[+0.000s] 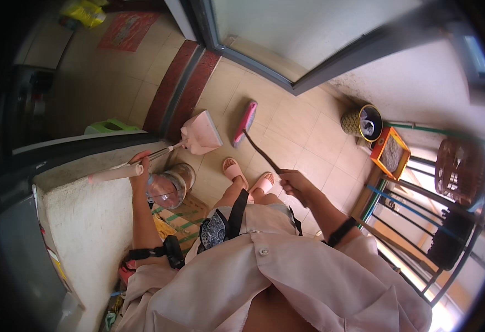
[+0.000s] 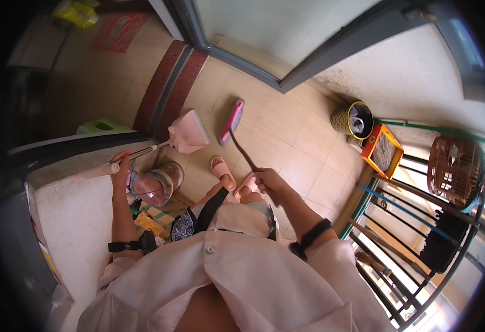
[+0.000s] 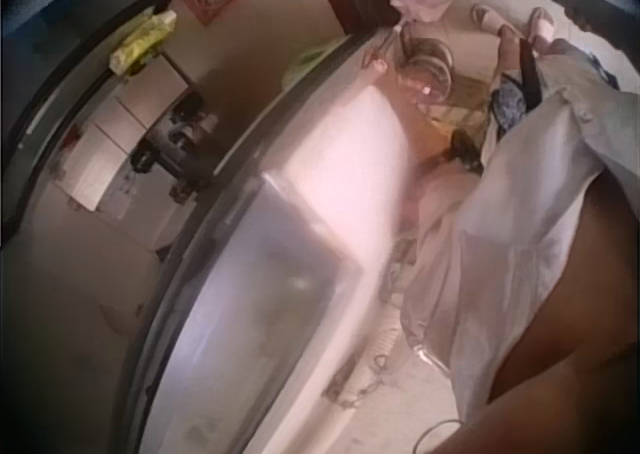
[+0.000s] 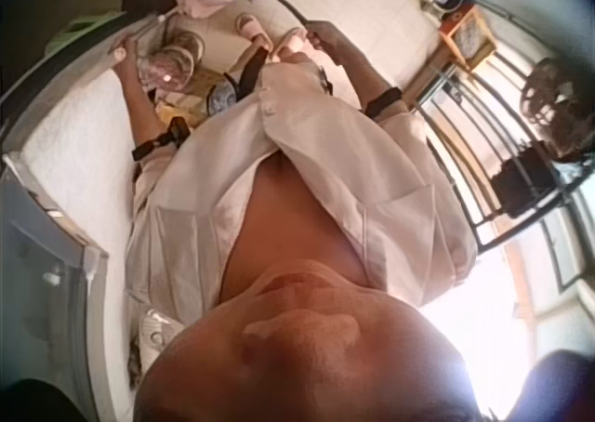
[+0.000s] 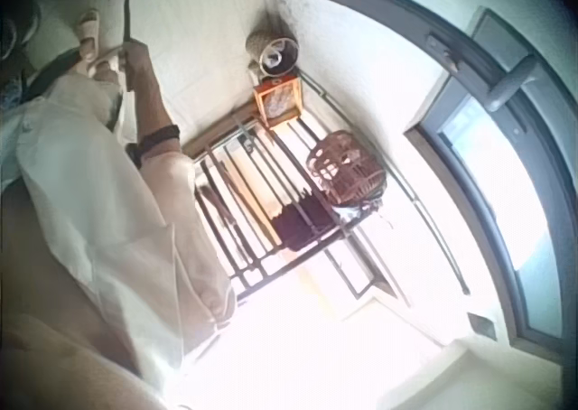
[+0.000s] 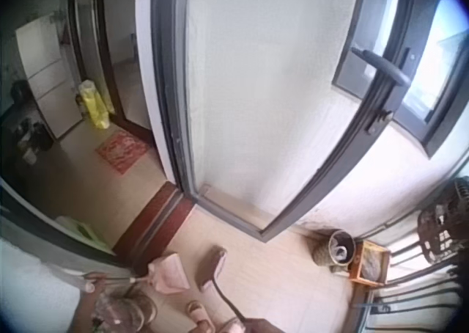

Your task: The person sweeps a tiled floor with a pink broom and collects debris into a pink dustpan. They move from a balcony area into an indoor room, sweeping around furniture and along doorways, then gather the swept material into the dustpan.

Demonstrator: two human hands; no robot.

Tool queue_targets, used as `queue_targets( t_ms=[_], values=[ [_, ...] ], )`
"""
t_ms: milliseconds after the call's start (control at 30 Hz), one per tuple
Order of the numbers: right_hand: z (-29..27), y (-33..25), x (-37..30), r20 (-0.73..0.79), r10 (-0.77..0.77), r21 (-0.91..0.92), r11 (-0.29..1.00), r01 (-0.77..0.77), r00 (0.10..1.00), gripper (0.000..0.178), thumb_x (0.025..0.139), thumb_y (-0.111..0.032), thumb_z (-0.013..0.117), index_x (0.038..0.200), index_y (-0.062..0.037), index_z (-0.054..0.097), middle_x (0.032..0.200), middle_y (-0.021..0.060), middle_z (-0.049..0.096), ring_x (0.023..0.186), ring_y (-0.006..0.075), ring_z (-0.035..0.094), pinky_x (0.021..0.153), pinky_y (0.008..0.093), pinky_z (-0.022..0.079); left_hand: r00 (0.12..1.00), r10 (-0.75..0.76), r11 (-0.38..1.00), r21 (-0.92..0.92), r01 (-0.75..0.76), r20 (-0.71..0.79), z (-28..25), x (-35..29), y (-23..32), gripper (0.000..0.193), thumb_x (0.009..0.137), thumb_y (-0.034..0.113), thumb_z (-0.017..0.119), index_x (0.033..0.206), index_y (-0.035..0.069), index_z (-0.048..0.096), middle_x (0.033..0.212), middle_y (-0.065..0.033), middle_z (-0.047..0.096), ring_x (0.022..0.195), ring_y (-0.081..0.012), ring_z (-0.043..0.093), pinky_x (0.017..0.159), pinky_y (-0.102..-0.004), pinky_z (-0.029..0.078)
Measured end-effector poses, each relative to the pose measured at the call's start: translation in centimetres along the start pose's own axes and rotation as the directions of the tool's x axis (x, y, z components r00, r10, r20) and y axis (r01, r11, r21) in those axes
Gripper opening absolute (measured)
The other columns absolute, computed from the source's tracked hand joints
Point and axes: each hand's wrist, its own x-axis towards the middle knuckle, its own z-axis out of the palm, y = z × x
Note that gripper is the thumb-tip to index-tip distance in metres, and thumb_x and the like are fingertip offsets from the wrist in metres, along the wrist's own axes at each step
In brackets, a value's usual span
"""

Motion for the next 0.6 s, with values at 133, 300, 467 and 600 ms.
queue_targets(
  t_ms=[133,300,467,600],
  values=[
    [-2.3,-2.7,-4.8,-0.126,0.044,0.042,0.998,-0.039,0.991,0.012,0.084,-0.010,0.040,0.094,-0.0057,0.042,0.058,0.0001,0.041,0.037,0.0056,0.029,0.030,0.0190,0.024,0.994,0.111,0.992,0.056,-0.110,-0.012,-0.5,0.7,-0.6,0.015,0.074,0.003,0.052,0.085,0.003,0.062,0.075,-0.0041,0.060,0.064,-0.0105,0.051,0.061,-0.0217,0.041],
    [-1.9,-4.1,-1.1,-0.344,0.029,-0.525,0.823,-0.218,0.938,0.010,0.080,-0.012,0.045,0.079,-0.0023,0.047,0.051,0.0035,0.044,0.036,0.0111,0.039,0.031,0.0250,0.031,0.964,0.264,0.909,0.325,-0.262,0.039,-2.0,0.6,-1.2,0.014,0.074,0.003,0.052,0.084,0.002,0.061,0.072,-0.0038,0.059,0.061,-0.0096,0.051,0.057,-0.0216,0.041],
    [3.3,-8.5,8.0,-0.195,0.100,-0.475,0.860,-0.183,0.976,0.014,0.080,-0.011,0.044,0.069,-0.0038,0.041,0.047,0.0039,0.042,0.035,0.0122,0.038,0.032,0.0265,0.033,0.999,-0.035,0.989,-0.143,0.030,-0.031,-1.4,-0.2,0.0,0.011,0.074,0.002,0.054,0.082,0.000,0.061,0.066,-0.0016,0.057,0.054,-0.0075,0.049,0.050,-0.0199,0.039],
    [8.7,-10.4,13.3,-0.017,0.138,-0.285,0.949,-0.137,0.990,0.014,0.081,-0.012,0.042,0.070,-0.0048,0.039,0.051,0.0037,0.042,0.038,0.0109,0.039,0.033,0.0234,0.033,0.994,0.010,0.992,-0.124,-0.023,-0.109,-0.8,-0.9,0.2,0.010,0.073,0.006,0.059,0.081,0.000,0.061,0.065,-0.0018,0.057,0.057,-0.0068,0.050,0.051,-0.0190,0.040]
  ],
)
